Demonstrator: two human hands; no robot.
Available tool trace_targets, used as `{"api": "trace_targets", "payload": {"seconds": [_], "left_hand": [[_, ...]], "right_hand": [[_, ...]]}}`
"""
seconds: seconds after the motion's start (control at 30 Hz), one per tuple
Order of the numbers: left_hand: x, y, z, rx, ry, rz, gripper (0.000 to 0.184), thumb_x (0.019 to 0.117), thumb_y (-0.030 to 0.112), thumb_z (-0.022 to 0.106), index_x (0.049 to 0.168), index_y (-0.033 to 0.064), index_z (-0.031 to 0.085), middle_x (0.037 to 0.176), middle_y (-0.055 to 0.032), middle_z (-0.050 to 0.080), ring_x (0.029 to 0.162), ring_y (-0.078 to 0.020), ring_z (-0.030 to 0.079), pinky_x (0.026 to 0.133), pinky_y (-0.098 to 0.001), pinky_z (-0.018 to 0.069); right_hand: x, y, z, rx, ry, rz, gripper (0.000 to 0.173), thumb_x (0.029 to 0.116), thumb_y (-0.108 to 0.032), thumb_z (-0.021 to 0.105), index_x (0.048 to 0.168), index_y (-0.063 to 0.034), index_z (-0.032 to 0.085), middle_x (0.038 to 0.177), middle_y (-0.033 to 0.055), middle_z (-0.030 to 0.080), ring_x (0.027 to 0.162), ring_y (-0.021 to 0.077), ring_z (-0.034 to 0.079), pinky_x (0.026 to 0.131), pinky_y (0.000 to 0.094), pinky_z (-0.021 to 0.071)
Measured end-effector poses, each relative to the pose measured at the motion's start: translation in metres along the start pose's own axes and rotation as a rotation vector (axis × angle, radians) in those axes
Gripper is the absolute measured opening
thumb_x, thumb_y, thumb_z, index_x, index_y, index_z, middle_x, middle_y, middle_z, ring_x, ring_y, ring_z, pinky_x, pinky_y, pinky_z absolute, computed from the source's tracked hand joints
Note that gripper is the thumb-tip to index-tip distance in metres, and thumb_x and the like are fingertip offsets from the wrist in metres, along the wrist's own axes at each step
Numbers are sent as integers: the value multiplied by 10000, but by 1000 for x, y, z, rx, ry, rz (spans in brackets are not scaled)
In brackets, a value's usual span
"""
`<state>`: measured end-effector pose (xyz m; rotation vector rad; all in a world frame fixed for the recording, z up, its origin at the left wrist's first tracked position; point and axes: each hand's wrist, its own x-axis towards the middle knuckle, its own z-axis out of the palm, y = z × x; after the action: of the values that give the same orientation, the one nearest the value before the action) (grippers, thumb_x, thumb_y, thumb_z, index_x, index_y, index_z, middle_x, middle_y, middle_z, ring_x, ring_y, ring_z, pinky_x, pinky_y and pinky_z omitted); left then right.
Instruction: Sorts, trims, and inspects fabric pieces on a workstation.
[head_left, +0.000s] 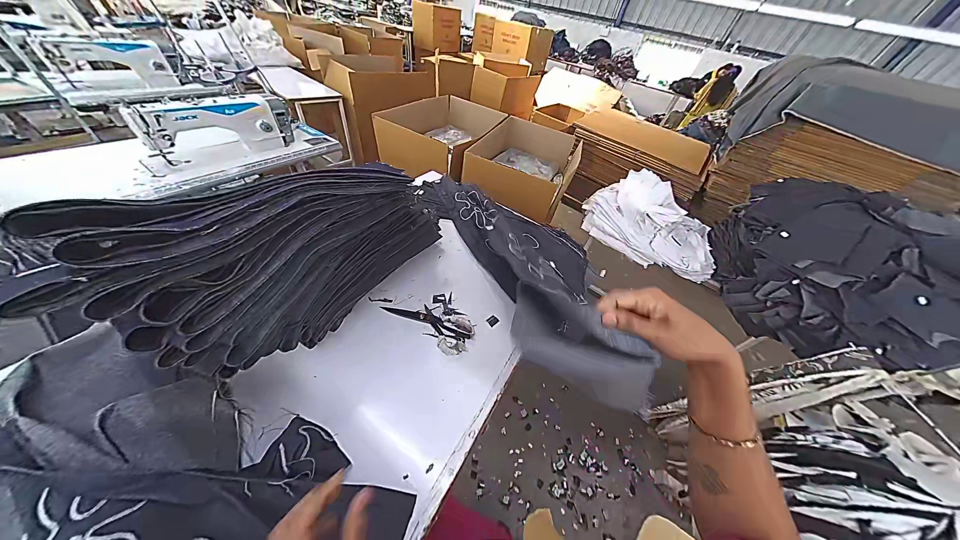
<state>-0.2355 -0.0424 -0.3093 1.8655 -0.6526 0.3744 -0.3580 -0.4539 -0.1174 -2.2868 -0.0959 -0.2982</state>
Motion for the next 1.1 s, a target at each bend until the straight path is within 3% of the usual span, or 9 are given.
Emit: {"api": "trace_targets", "payload": {"seconds": [0.17, 0.3, 0.37, 0.43, 0.53, 0.6, 0.77, 0.9, 1.1], "left_hand": [[18, 100, 106, -308, -401, 501, 579, 912, 503, 709, 1333, 113, 630, 1321, -100, 672, 1284, -219, 603, 1100, -446, 451], [-21, 127, 141, -659, -878, 627, 160, 885, 76, 720, 1030, 44, 780, 994, -98, 776, 987, -229, 733, 992, -414, 522], [-30, 123, 140, -656, -1055, 465, 163, 910, 6, 674, 1042, -4, 769, 976, -158, 760, 932, -294, 741, 867, -466, 585], [-18, 106, 134, -576, -947, 270, 230, 864, -33, 676, 1080, -22, 754, 1009, -186, 746, 916, -322, 734, 821, -510, 590], [29, 56, 109, -455, -348, 239, 216, 844, 38, 701, 1047, -30, 727, 1022, -131, 749, 962, -165, 724, 878, -336, 591], [74, 30, 55, -344, 28, 318, 183, 915, 92, 691, 1054, -24, 716, 1083, -112, 756, 1087, -113, 703, 989, -295, 558], [86, 9, -116, 114, 496, 373, 179, 979, -1, 592, 1105, -3, 720, 1276, -99, 706, 1274, -195, 627, 1100, -415, 501], [10, -29, -178, 477, 470, 268, 232, 978, -43, 502, 1014, -129, 715, 1207, -319, 682, 1295, -425, 586, 1163, -482, 399], [-121, -65, -185, 677, -26, -171, 371, 942, -74, 408, 1138, -68, 723, 1337, -313, 624, 1351, -529, 499, 1169, -714, 212]], "right_hand": [[-61, -88, 13, -8, -354, -389, 364, 1078, -318, 528, 952, -48, 736, 741, 32, 704, 687, -1, 643, 630, 145, 490], [-101, -103, 6, 193, -220, -517, 284, 1024, -293, 633, 820, -105, 695, 621, -34, 583, 560, 12, 533, 536, 158, 398], [-106, -102, 6, 273, -143, -555, 291, 996, -302, 669, 763, -128, 671, 560, -63, 515, 500, 12, 477, 498, 165, 363], [-97, -95, 3, 274, -173, -562, 299, 1018, -314, 637, 785, -133, 685, 585, -72, 551, 531, -6, 517, 520, 148, 400], [-68, -80, -2, 171, -243, -488, 278, 1006, -410, 645, 936, -158, 737, 741, -107, 689, 682, -77, 620, 627, 96, 480], [-46, -69, -3, 78, -194, -430, 302, 931, -483, 724, 1053, -209, 757, 878, -159, 722, 818, -113, 641, 723, 77, 519], [18, -32, 38, -120, 8, -358, 160, 896, -343, 775, 934, -190, 801, 911, -105, 719, 880, -48, 640, 801, 137, 533], [76, 20, 135, -161, 132, -372, 121, 902, -161, 744, 981, -112, 821, 961, 32, 733, 943, 101, 685, 878, 295, 575], [94, 117, 286, -110, -95, -333, 236, 962, -60, 606, 992, -134, 828, 1093, 121, 749, 1079, 321, 688, 948, 532, 532]]}}
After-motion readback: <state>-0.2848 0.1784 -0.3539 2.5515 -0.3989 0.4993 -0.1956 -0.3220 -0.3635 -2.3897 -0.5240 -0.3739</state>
